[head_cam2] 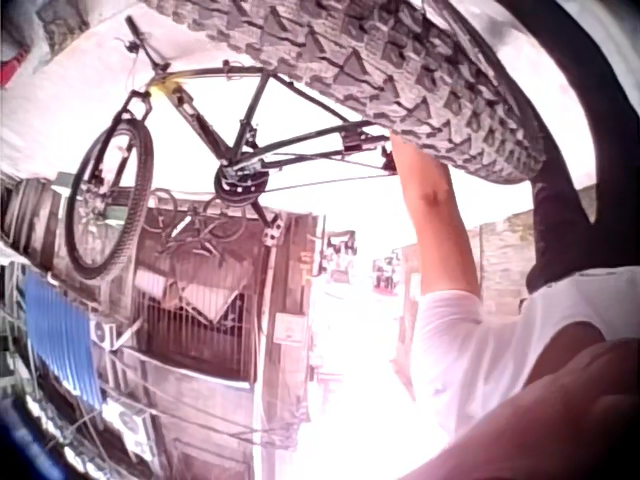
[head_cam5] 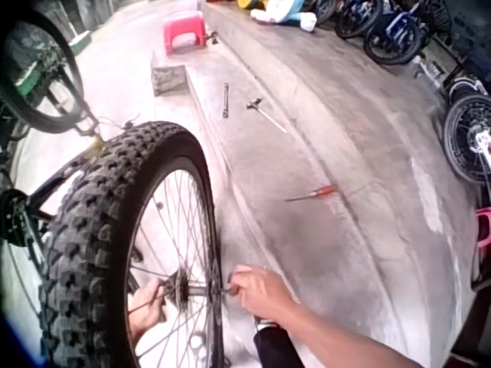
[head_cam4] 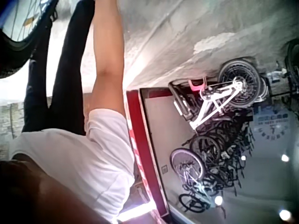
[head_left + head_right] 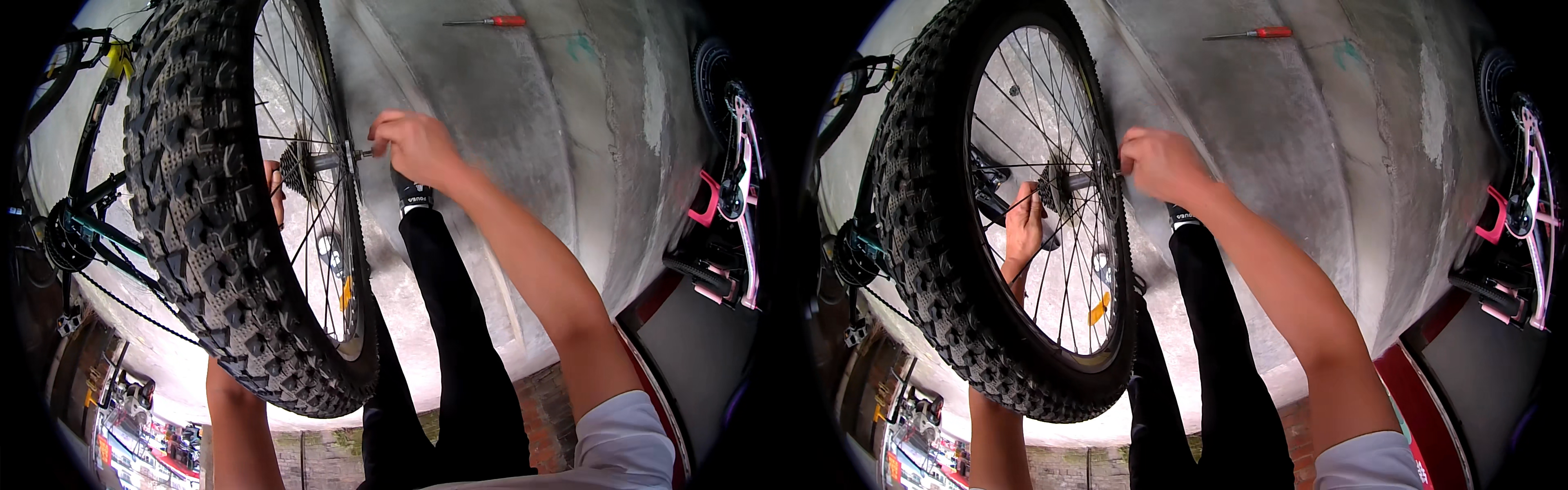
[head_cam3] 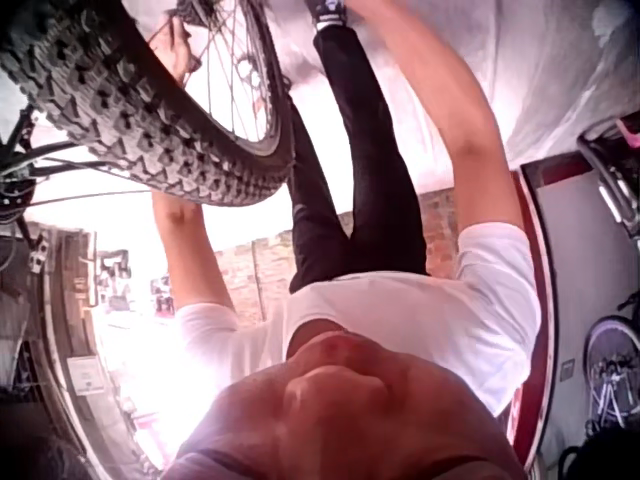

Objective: The person holds a bicycle wheel, turns it over to inspect both sides, and uses a wrench to tighten bolts on the hub and axle area while the bike frame rests upside down on the ground.

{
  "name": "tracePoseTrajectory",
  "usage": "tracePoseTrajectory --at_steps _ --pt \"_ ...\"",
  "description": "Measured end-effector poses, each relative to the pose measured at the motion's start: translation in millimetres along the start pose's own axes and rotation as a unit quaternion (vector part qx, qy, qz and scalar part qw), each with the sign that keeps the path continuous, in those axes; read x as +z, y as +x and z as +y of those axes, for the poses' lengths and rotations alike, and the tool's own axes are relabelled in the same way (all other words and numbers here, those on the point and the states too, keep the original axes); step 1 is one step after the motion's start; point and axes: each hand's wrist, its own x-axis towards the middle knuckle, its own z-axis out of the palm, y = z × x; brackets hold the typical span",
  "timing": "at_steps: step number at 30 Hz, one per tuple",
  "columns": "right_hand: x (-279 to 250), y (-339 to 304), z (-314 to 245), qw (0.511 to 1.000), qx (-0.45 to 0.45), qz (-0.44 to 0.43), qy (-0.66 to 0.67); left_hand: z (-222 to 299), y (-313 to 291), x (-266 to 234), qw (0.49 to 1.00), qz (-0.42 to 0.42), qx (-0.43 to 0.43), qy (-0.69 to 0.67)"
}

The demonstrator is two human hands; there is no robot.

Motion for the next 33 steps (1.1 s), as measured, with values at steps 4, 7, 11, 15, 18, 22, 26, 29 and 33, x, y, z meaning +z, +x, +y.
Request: tracePoseTrajectory --at_steps 4,7,11,15,18,22,26,29,33 --pt "4.0 -4.8 37.4 0.964 0.141 0.209 0.079 8.8 4.4 9.9 0.999 -0.013 -0.008 -0.028" --pt "22.5 -2.2 31.7 0.890 0.297 0.021 0.345 12.8 5.8 2.9 1.000 -0.027 0.007 -0.011" --pt "37.6 -12.5 25.1 0.791 0.309 -0.067 0.523 15.2 8.3 3.4 0.999 -0.040 0.010 -0.026" --pt "46.1 -22.2 18.3 0.801 0.242 0.040 0.546 19.4 4.1 6.1 0.998 -0.038 -0.007 -0.048" --pt "39.7 -22.6 33.3 0.789 0.261 0.012 0.555 21.8 4.1 10.8 0.997 -0.042 -0.004 -0.060" --pt "34.4 -17.6 26.6 0.825 0.344 0.026 0.448 11.0 2.5 10.0 0.996 -0.048 -0.015 -0.074" --pt "27.3 -24.1 29.7 0.800 0.291 0.117 0.511 8.7 5.5 14.6 0.998 -0.031 0.004 -0.054" --pt "20.4 -19.5 18.6 0.808 0.293 0.094 0.502 3.5 1.9 13.8 0.997 -0.014 -0.023 -0.074" --pt "12.7 -15.9 26.8 0.798 0.232 0.122 0.543 6.3 5.8 20.9 0.997 -0.003 -0.015 -0.075"
